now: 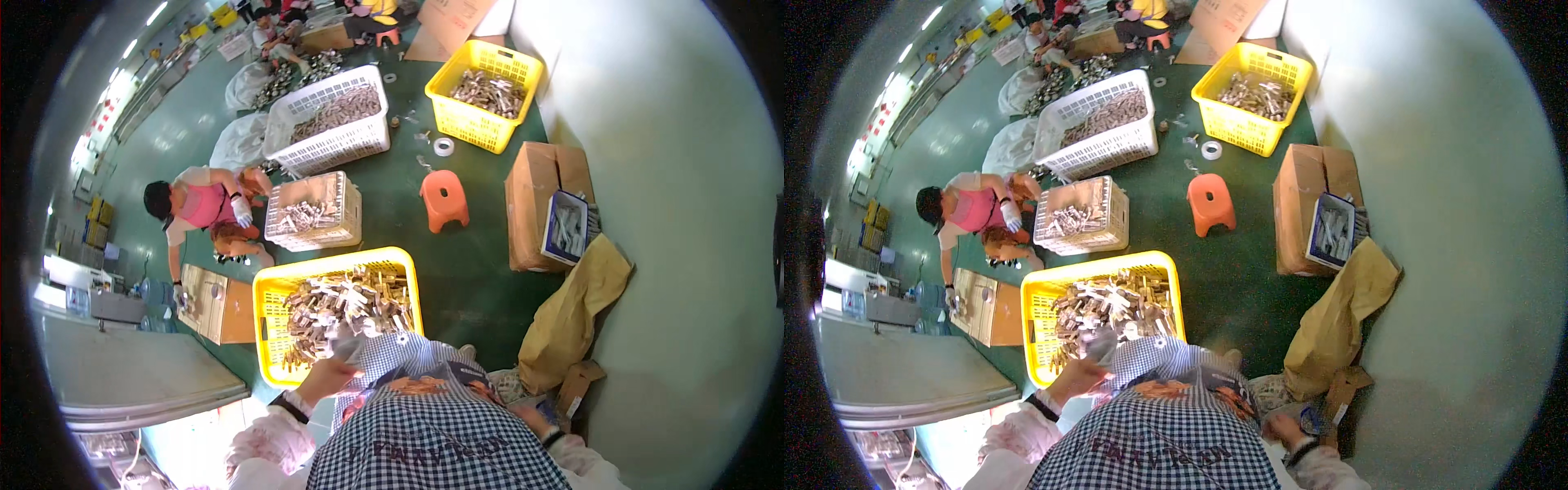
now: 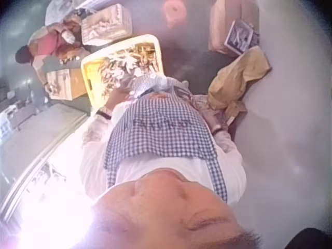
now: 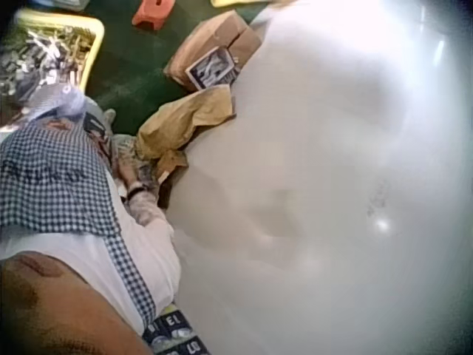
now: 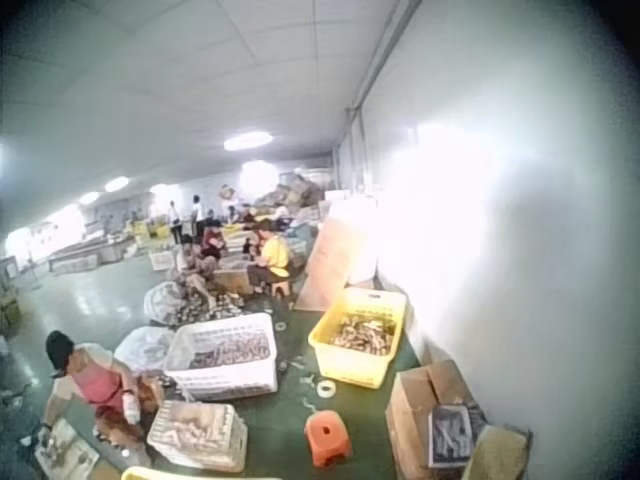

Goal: The recorder puts on tight-fitting protective gloves while sitting at a workstation with hardware parts.

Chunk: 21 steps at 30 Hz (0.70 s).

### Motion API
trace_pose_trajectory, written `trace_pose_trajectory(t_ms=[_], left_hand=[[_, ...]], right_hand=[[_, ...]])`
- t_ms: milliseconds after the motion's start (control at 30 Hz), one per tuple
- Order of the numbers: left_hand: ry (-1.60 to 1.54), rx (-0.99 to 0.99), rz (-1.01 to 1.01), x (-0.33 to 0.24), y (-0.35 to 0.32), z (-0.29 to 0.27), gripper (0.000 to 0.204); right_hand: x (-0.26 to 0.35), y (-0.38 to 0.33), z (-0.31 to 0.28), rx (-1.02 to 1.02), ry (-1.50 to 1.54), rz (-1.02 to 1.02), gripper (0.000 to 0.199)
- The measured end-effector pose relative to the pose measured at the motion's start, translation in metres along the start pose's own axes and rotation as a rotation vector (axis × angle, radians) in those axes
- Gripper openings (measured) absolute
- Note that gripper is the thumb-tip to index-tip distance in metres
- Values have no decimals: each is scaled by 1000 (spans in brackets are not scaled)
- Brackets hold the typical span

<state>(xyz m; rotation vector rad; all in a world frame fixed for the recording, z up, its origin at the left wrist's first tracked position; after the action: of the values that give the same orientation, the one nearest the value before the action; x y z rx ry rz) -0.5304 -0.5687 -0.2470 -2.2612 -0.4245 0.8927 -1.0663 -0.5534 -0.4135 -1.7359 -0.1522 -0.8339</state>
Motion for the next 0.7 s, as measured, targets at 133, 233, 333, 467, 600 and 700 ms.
trace_pose_trajectory(t_ms=[133,233,333,467,600,700], left_hand=[[475,-59,400,136,-65,145,40],[-234,216,-89,147,-88,231,40],[-343,237,-166,123,-85,250,39],[-413,225,-246,95,-70,245,39],[-394,180,-259,57,-15,225,39],[-336,166,-216,22,29,213,39]], right_hand=[[-38,-65,5,172,87,483,27],[-25,-59,-33,4,196,521,27],[22,-31,-84,-123,264,453,28],[90,41,-161,-131,237,345,29],[136,122,-270,-112,158,291,30],[159,156,-350,-89,81,320,30]])
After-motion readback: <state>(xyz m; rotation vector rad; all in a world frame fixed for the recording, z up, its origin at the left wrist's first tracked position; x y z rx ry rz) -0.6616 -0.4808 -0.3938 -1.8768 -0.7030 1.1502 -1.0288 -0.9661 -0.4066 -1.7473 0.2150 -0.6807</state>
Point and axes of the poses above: each hand's wrist, its own y-axis towards the middle knuckle, its own z-axis out of the palm, x = y × z, the point moved 8 cm from there along y, towards the middle knuckle, and after that the axes turned 4 degrees about z, right-handed, at the moved point
